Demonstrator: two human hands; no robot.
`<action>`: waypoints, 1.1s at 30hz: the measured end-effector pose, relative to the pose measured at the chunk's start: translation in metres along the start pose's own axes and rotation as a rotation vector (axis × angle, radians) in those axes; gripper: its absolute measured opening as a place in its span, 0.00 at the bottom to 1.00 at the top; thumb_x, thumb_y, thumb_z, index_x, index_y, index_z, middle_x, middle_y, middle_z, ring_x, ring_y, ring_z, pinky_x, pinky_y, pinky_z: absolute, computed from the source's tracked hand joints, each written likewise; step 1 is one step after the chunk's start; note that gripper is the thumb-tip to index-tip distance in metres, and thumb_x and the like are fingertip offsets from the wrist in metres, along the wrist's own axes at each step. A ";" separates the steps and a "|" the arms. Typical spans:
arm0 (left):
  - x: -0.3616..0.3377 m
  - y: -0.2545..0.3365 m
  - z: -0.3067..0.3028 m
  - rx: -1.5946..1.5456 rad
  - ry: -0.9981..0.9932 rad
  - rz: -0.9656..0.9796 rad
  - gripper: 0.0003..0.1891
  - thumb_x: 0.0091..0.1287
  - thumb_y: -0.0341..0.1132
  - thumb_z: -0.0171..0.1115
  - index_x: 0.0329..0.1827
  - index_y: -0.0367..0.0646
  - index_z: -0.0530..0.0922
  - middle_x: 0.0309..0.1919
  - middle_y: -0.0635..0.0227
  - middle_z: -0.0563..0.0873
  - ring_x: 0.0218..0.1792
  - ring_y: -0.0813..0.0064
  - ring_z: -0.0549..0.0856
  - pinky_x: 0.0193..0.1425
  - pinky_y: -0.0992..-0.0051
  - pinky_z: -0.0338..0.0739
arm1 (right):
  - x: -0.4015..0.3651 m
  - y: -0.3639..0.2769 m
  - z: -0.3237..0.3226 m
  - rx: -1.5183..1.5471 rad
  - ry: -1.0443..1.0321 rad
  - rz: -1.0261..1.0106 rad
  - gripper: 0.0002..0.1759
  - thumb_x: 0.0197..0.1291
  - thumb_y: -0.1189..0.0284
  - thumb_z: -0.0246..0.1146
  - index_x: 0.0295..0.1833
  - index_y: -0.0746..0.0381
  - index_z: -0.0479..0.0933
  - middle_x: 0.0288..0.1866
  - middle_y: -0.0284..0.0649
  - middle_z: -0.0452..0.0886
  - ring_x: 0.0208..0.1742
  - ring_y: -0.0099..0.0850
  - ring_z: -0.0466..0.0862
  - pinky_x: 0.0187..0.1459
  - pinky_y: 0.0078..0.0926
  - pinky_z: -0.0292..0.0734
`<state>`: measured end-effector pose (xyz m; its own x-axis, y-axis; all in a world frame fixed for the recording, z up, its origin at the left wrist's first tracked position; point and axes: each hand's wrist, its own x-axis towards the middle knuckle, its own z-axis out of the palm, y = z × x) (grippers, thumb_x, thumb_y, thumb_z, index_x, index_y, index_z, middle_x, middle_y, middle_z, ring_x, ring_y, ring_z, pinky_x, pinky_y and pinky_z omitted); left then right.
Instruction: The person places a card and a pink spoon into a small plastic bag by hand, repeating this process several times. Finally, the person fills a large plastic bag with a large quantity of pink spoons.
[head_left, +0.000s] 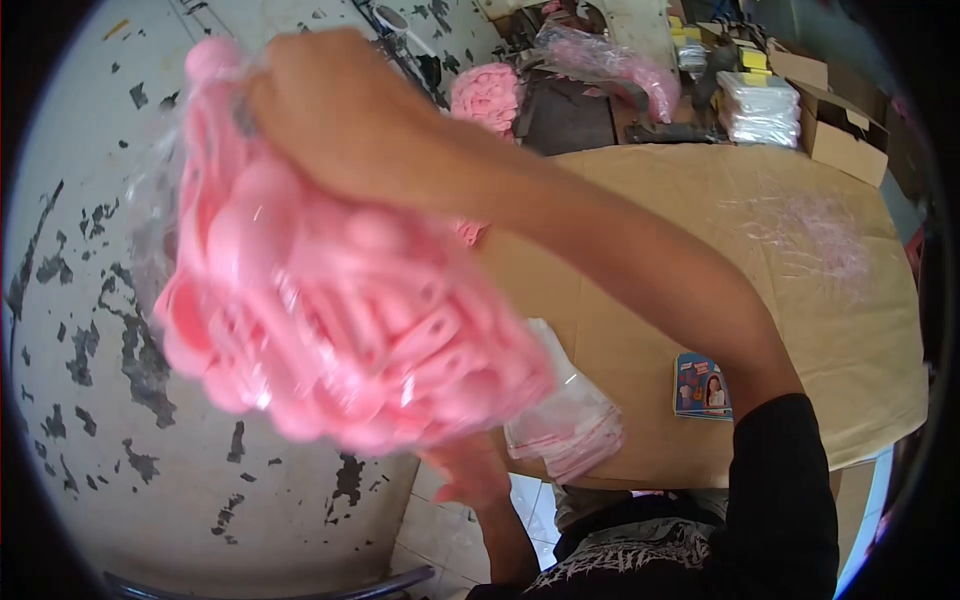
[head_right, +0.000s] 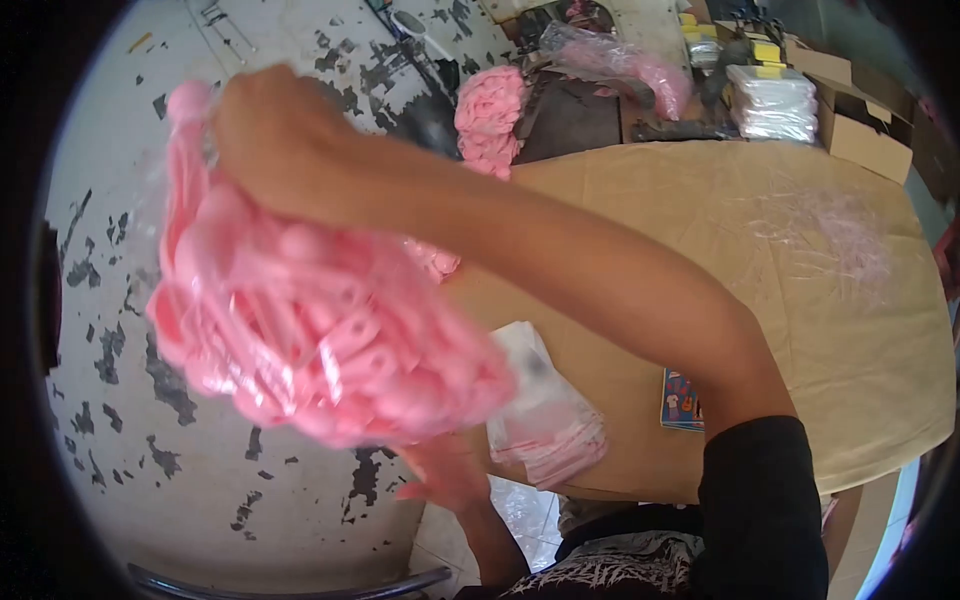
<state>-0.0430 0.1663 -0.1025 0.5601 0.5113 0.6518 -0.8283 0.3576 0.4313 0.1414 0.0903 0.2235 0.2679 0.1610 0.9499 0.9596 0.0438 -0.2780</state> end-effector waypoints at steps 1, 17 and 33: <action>0.005 0.009 0.011 -0.165 -0.025 0.038 0.45 0.70 0.61 0.57 0.81 0.43 0.51 0.79 0.57 0.56 0.79 0.57 0.57 0.83 0.52 0.50 | -0.007 -0.004 0.006 0.079 0.055 -0.014 0.16 0.65 0.67 0.59 0.34 0.72 0.75 0.25 0.57 0.78 0.26 0.53 0.78 0.33 0.46 0.76; 0.146 0.069 -0.106 1.178 -0.031 -0.700 0.25 0.73 0.40 0.62 0.66 0.32 0.75 0.56 0.58 0.84 0.55 0.69 0.82 0.61 0.72 0.74 | -0.198 0.047 -0.130 0.035 -1.249 0.519 0.16 0.66 0.63 0.63 0.40 0.68 0.83 0.33 0.50 0.86 0.37 0.44 0.88 0.43 0.38 0.81; 0.188 -0.067 0.087 1.399 -1.560 -0.456 0.18 0.64 0.30 0.68 0.56 0.34 0.80 0.46 0.55 0.85 0.50 0.60 0.84 0.55 0.67 0.76 | -0.232 0.091 -0.143 0.135 -1.238 0.618 0.18 0.68 0.68 0.61 0.59 0.65 0.75 0.43 0.47 0.86 0.41 0.39 0.87 0.44 0.36 0.81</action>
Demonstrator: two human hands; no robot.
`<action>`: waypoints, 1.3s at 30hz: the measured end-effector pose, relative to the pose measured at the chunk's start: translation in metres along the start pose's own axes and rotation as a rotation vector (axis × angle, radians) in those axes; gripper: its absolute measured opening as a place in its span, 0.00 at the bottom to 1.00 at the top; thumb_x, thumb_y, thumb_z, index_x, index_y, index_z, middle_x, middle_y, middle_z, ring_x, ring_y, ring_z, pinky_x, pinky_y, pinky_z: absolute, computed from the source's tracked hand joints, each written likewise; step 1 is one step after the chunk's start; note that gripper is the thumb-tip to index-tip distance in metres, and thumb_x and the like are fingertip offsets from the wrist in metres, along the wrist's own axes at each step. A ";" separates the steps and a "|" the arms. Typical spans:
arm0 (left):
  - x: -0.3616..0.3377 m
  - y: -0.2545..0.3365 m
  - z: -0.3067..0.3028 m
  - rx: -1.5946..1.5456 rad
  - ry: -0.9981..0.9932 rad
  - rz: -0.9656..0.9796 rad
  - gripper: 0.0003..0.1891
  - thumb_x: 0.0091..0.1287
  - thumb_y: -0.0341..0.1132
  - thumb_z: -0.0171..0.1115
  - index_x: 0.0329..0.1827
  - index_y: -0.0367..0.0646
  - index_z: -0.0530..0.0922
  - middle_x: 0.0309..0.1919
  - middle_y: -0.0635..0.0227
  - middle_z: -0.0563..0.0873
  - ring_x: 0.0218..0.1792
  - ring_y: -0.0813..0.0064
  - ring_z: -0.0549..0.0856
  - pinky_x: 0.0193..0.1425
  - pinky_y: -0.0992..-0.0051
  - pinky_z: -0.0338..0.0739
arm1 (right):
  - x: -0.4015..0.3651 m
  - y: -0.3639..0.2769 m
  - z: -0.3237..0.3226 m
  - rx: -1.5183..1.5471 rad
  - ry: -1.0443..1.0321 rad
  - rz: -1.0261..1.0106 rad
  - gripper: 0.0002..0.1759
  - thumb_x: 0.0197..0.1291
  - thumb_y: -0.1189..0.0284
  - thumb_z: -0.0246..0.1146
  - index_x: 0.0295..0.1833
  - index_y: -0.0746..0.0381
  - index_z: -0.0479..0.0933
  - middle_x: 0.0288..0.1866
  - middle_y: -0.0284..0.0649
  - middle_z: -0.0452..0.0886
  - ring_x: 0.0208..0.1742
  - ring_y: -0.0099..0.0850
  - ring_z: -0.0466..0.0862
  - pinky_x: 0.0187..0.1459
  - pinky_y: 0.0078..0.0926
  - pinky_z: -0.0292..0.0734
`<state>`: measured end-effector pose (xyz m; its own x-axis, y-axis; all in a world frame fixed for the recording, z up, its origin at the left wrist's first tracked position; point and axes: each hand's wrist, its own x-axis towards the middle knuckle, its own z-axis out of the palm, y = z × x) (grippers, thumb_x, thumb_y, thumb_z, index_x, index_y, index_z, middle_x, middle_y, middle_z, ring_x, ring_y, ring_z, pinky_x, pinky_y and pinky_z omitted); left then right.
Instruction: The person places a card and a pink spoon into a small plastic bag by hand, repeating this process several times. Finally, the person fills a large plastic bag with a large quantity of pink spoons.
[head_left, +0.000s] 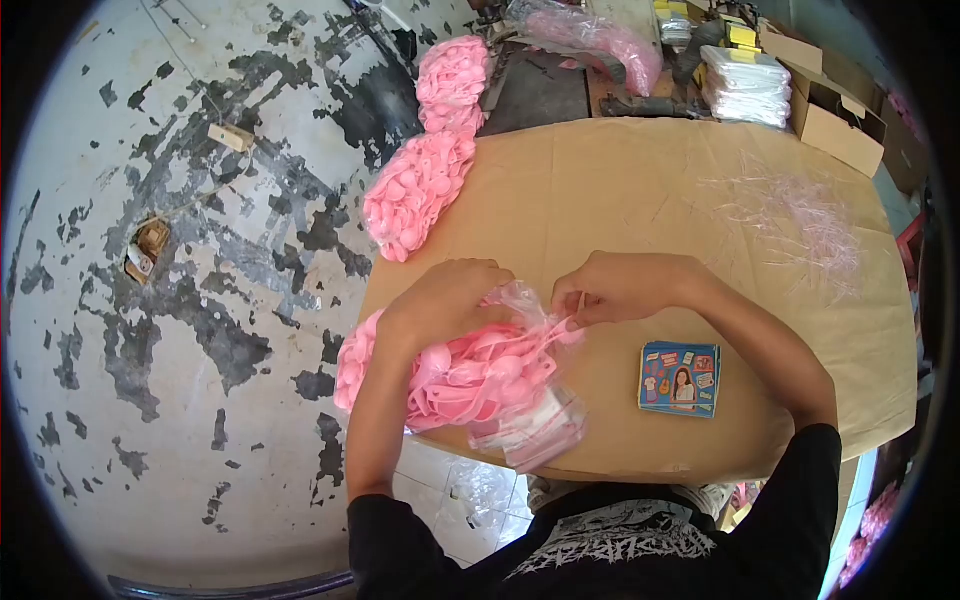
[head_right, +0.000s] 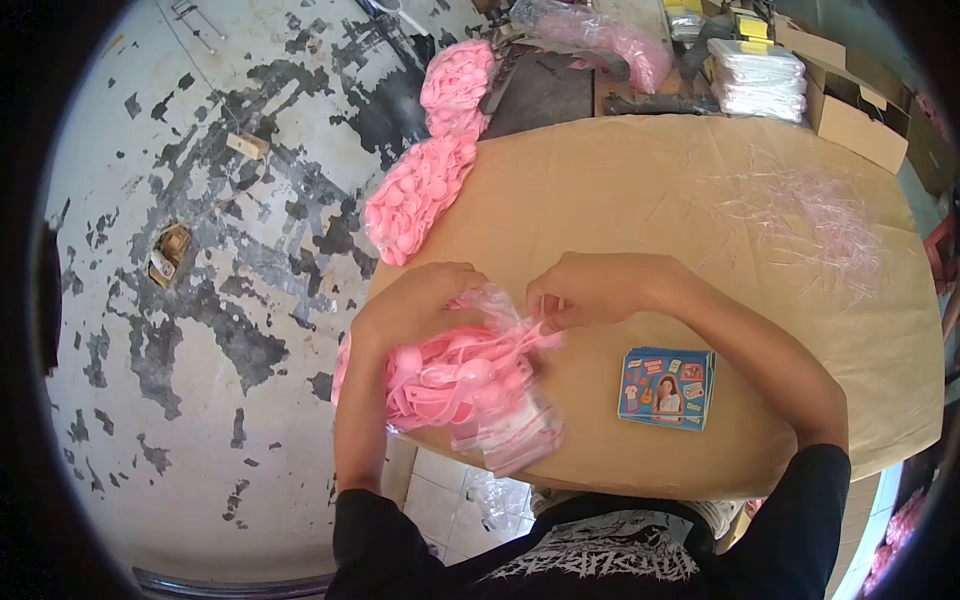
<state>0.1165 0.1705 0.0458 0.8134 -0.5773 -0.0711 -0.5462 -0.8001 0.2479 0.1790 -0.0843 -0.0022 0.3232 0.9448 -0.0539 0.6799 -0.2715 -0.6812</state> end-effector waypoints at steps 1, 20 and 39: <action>0.004 -0.007 -0.002 0.021 -0.002 0.061 0.17 0.64 0.29 0.67 0.55 0.34 0.80 0.43 0.56 0.86 0.47 0.61 0.85 0.53 0.68 0.77 | -0.002 0.003 0.001 0.020 0.023 -0.018 0.17 0.68 0.68 0.62 0.58 0.65 0.76 0.43 0.47 0.86 0.40 0.39 0.86 0.44 0.36 0.81; 0.003 -0.018 -0.009 -0.564 0.297 0.022 0.25 0.52 0.11 0.50 0.54 0.35 0.79 0.51 0.62 0.82 0.55 0.68 0.81 0.61 0.71 0.73 | 0.013 -0.004 0.018 0.079 0.715 -0.199 0.05 0.66 0.77 0.62 0.44 0.68 0.77 0.37 0.49 0.83 0.35 0.42 0.85 0.39 0.34 0.79; 0.004 0.026 0.013 0.293 0.336 -0.044 0.11 0.55 0.29 0.67 0.42 0.44 0.84 0.44 0.71 0.75 0.48 0.67 0.72 0.51 0.66 0.62 | 0.019 0.011 0.009 0.007 0.625 -0.301 0.13 0.66 0.75 0.62 0.55 0.64 0.79 0.45 0.47 0.84 0.46 0.46 0.83 0.49 0.39 0.78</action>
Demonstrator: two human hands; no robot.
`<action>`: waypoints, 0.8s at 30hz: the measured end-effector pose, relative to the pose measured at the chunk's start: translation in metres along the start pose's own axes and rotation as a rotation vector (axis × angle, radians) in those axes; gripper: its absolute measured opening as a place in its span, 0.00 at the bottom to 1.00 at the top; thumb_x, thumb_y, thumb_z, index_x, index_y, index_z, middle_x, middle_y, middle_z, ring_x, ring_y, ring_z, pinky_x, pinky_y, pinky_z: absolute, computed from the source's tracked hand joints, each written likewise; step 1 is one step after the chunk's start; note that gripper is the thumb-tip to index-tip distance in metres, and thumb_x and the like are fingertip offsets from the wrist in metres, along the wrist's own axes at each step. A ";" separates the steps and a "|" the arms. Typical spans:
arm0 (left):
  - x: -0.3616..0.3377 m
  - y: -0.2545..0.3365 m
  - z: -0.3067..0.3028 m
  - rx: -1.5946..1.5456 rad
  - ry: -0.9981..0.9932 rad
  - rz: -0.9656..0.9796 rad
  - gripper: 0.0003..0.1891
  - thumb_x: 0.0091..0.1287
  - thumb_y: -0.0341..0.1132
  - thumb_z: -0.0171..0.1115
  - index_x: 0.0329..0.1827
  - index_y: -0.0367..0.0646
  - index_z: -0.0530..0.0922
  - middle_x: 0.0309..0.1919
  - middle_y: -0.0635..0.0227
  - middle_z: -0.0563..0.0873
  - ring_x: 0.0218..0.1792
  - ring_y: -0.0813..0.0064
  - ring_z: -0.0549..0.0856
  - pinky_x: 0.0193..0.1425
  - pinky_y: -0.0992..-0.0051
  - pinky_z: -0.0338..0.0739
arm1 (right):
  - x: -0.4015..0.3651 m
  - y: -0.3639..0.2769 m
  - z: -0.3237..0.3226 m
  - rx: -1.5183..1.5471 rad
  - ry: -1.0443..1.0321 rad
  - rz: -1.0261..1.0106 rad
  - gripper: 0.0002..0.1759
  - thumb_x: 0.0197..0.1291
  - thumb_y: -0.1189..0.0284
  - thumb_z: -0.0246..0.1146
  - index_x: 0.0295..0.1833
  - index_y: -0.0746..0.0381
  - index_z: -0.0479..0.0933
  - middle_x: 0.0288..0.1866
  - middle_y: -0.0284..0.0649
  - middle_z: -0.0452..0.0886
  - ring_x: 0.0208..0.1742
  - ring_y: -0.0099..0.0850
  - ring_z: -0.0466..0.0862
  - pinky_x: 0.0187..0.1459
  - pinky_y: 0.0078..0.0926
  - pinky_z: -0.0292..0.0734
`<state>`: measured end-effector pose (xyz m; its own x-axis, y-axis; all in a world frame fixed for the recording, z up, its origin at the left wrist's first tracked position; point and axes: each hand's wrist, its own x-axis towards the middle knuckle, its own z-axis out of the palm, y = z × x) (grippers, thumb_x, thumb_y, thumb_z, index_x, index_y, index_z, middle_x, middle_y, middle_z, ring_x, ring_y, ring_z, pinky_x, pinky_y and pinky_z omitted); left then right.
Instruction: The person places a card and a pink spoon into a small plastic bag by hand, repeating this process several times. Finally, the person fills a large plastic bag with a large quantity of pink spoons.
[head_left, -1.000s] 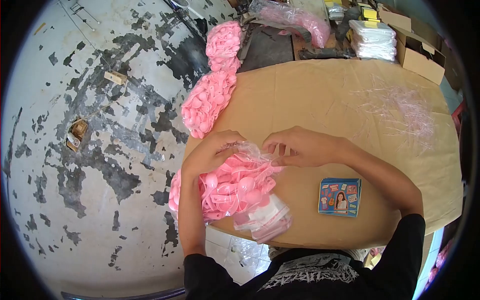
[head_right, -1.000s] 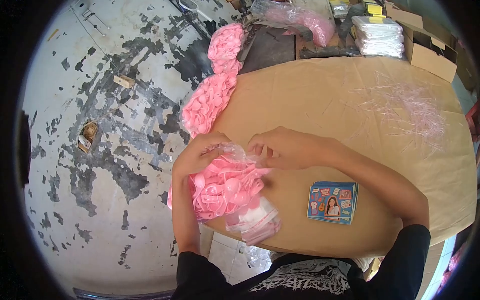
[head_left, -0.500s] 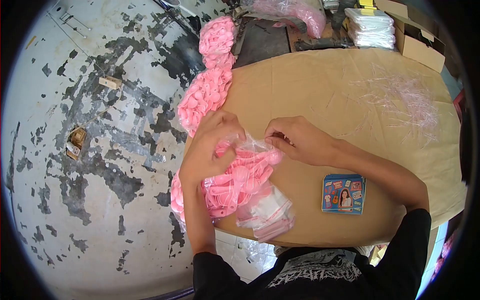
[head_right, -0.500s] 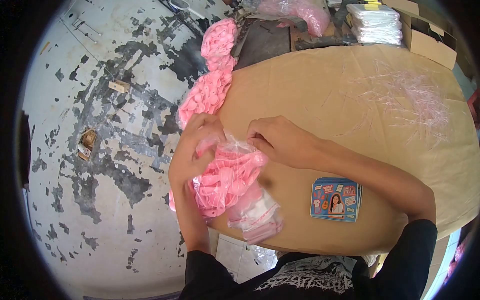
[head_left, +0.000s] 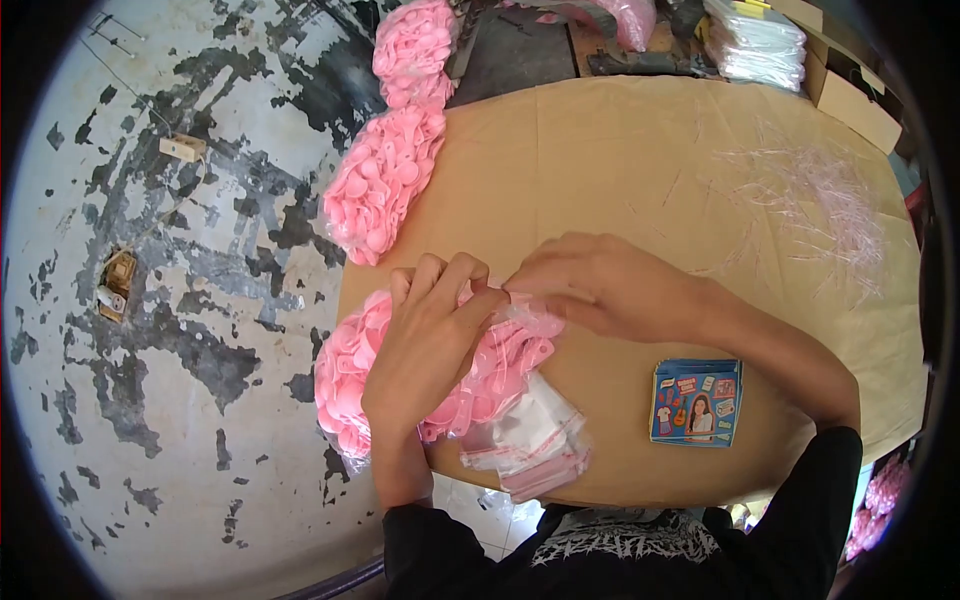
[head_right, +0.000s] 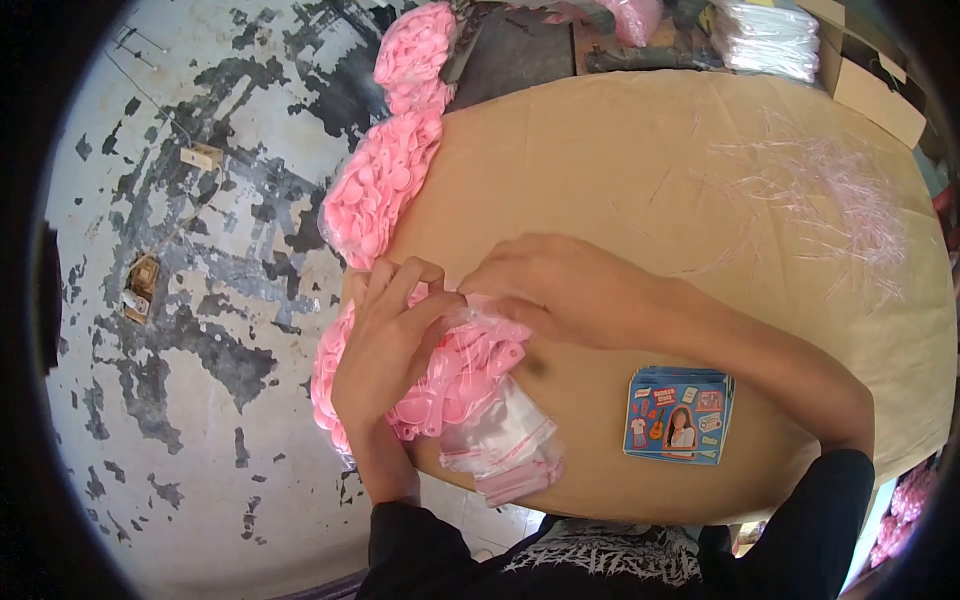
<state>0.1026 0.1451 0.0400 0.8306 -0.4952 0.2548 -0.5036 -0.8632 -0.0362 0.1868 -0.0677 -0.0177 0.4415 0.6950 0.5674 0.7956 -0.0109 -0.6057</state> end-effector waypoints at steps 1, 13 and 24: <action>-0.001 -0.001 -0.002 -0.033 0.009 0.009 0.11 0.54 0.28 0.67 0.42 0.44 0.84 0.44 0.72 0.75 0.47 0.68 0.72 0.50 0.66 0.61 | -0.001 -0.001 0.004 0.029 -0.016 0.006 0.14 0.66 0.73 0.62 0.55 0.64 0.79 0.46 0.47 0.83 0.47 0.47 0.83 0.50 0.40 0.78; -0.012 -0.012 -0.009 -0.319 -0.090 0.010 0.15 0.56 0.21 0.65 0.48 0.41 0.82 0.40 0.67 0.84 0.38 0.65 0.76 0.46 0.67 0.63 | 0.000 -0.017 0.014 -0.017 -0.075 0.074 0.10 0.62 0.75 0.64 0.48 0.63 0.77 0.40 0.44 0.79 0.44 0.43 0.82 0.46 0.37 0.78; -0.012 0.032 -0.012 -0.296 0.148 -0.246 0.14 0.54 0.21 0.68 0.44 0.39 0.83 0.38 0.62 0.85 0.37 0.60 0.80 0.48 0.65 0.73 | -0.001 -0.021 0.012 -0.179 -0.044 0.037 0.09 0.62 0.73 0.61 0.46 0.65 0.76 0.43 0.44 0.78 0.50 0.42 0.79 0.51 0.37 0.78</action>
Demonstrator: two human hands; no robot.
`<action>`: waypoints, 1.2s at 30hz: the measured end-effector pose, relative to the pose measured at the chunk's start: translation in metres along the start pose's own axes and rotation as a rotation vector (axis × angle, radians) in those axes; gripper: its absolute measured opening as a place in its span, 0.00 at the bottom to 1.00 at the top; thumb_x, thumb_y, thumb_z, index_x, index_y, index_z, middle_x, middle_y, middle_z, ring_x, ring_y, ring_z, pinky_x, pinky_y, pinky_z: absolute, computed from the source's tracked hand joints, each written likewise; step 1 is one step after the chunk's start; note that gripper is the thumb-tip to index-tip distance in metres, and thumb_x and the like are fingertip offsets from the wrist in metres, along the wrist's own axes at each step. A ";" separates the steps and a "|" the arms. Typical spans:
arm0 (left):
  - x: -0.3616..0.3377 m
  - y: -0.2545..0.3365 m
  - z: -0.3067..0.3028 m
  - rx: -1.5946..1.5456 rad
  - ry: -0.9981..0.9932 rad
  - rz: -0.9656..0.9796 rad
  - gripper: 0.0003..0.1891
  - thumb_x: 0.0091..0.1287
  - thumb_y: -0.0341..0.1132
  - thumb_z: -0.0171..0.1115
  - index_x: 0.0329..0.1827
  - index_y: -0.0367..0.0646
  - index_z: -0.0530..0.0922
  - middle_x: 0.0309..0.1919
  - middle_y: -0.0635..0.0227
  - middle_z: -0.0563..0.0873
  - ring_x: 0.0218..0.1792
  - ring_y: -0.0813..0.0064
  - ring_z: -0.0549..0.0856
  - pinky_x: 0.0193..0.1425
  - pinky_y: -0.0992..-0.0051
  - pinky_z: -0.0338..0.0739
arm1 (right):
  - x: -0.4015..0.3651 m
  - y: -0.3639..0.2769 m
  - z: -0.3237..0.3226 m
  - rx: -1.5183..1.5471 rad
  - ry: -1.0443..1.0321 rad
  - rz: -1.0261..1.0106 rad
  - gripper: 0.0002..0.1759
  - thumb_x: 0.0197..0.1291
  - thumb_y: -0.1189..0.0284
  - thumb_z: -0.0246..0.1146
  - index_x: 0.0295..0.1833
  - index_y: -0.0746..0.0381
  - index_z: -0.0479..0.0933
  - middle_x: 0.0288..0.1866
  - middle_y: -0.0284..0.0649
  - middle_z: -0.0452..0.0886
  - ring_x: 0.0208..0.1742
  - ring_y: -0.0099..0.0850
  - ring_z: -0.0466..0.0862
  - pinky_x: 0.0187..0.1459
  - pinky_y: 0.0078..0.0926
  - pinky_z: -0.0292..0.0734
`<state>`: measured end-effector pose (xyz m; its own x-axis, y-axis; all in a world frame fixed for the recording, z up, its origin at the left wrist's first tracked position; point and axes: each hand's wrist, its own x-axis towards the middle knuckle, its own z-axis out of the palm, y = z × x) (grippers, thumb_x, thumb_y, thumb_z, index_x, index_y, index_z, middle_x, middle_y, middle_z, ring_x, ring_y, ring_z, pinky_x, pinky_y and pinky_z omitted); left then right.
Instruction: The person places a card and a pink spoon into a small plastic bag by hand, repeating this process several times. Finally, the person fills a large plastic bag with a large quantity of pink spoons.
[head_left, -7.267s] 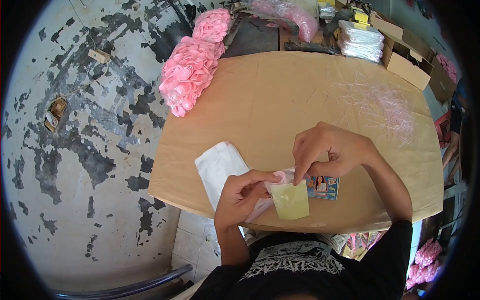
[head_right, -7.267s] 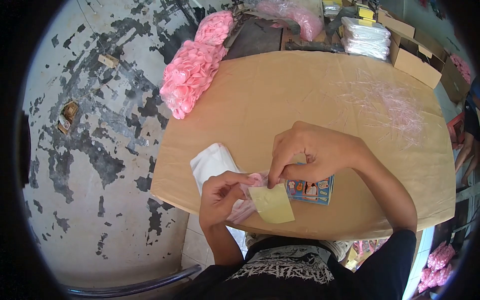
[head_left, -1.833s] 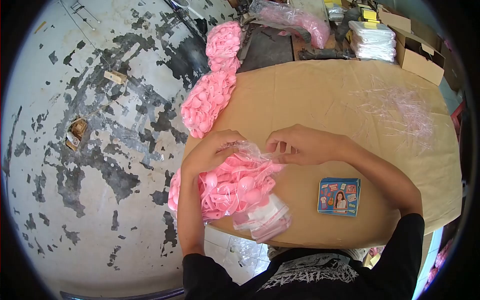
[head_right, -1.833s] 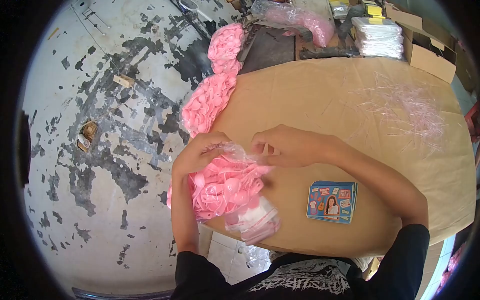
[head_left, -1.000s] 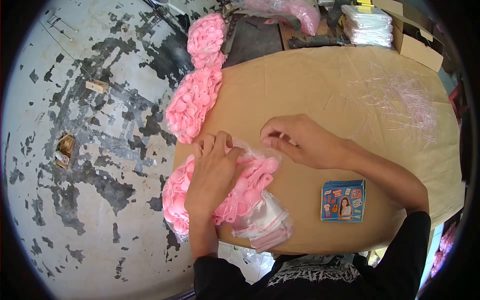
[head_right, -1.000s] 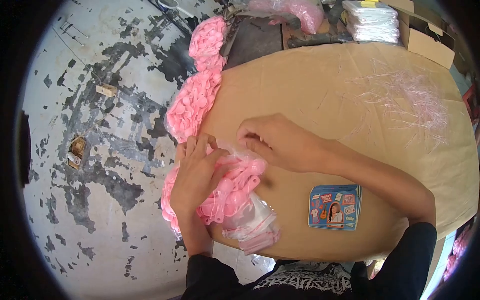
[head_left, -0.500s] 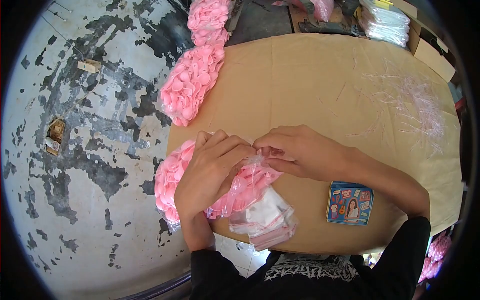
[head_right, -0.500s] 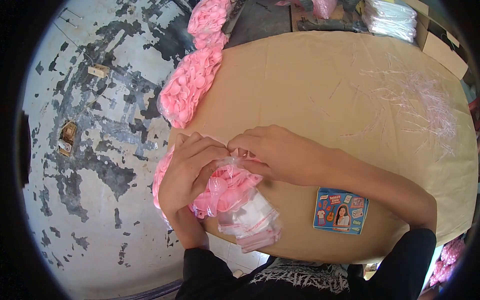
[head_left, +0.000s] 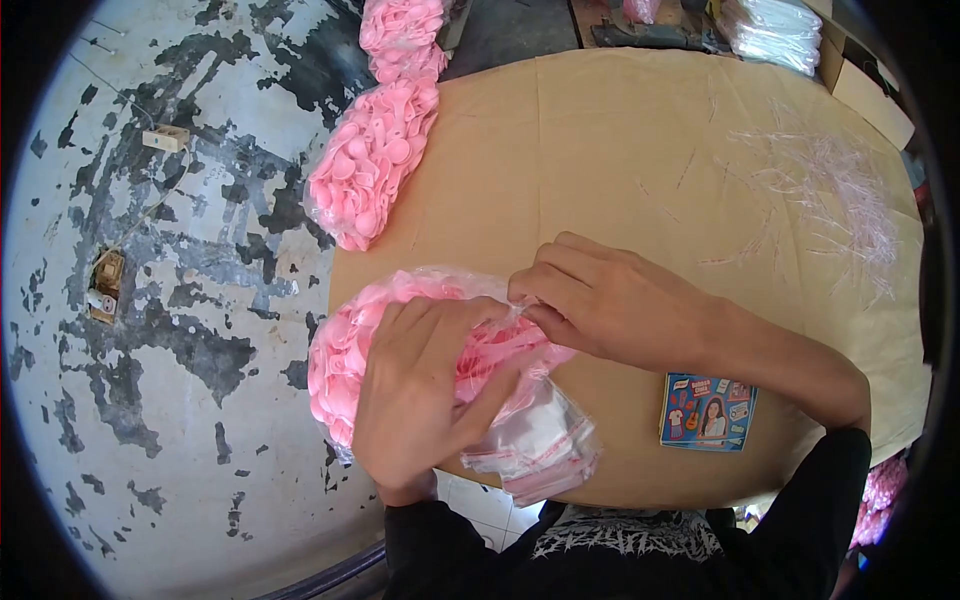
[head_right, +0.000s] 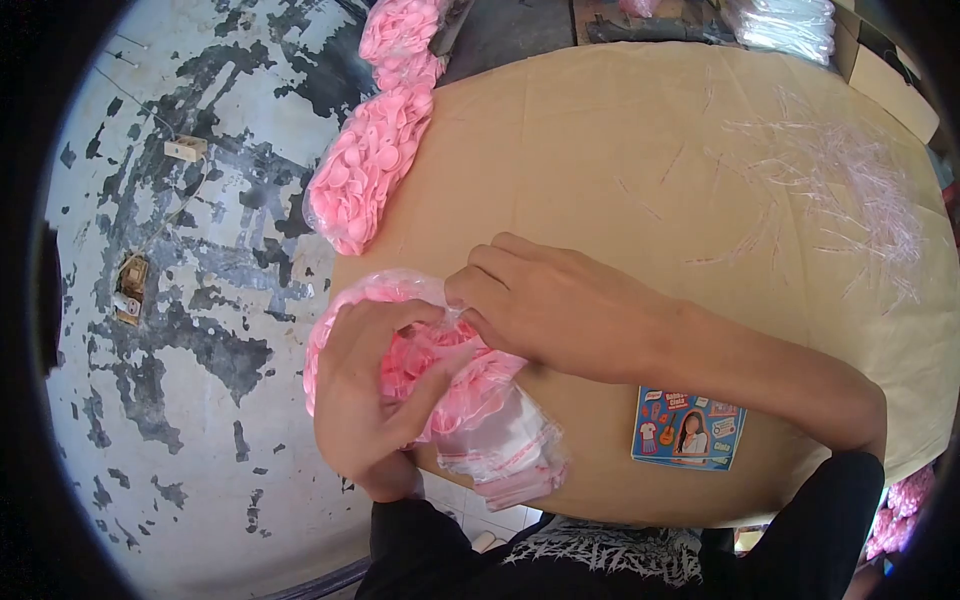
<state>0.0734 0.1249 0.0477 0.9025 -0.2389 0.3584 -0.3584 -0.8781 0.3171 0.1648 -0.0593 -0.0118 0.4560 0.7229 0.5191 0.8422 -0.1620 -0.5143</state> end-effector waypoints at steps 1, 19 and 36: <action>-0.001 0.000 0.003 0.053 0.042 -0.008 0.13 0.54 0.22 0.68 0.43 0.39 0.83 0.38 0.62 0.85 0.37 0.59 0.80 0.46 0.65 0.74 | 0.000 0.000 0.000 -0.013 0.003 -0.004 0.09 0.62 0.73 0.60 0.46 0.65 0.76 0.42 0.44 0.78 0.49 0.42 0.79 0.51 0.37 0.78; -0.002 -0.003 0.013 0.102 0.105 -0.022 0.08 0.57 0.19 0.65 0.38 0.37 0.82 0.34 0.61 0.84 0.37 0.57 0.81 0.44 0.65 0.74 | 0.002 -0.005 -0.009 0.241 0.049 0.115 0.07 0.59 0.73 0.66 0.42 0.63 0.79 0.38 0.42 0.83 0.43 0.40 0.83 0.45 0.35 0.80; -0.001 -0.007 0.009 -0.029 0.011 -0.045 0.08 0.60 0.18 0.63 0.41 0.36 0.82 0.32 0.60 0.84 0.34 0.60 0.81 0.39 0.69 0.75 | 0.002 -0.009 -0.007 0.320 0.047 0.235 0.05 0.59 0.74 0.66 0.38 0.64 0.81 0.34 0.43 0.84 0.38 0.42 0.84 0.41 0.35 0.80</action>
<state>0.0771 0.1271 0.0370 0.9151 -0.1945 0.3532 -0.3243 -0.8756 0.3581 0.1599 -0.0616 -0.0013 0.6446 0.6585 0.3884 0.5844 -0.0968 -0.8057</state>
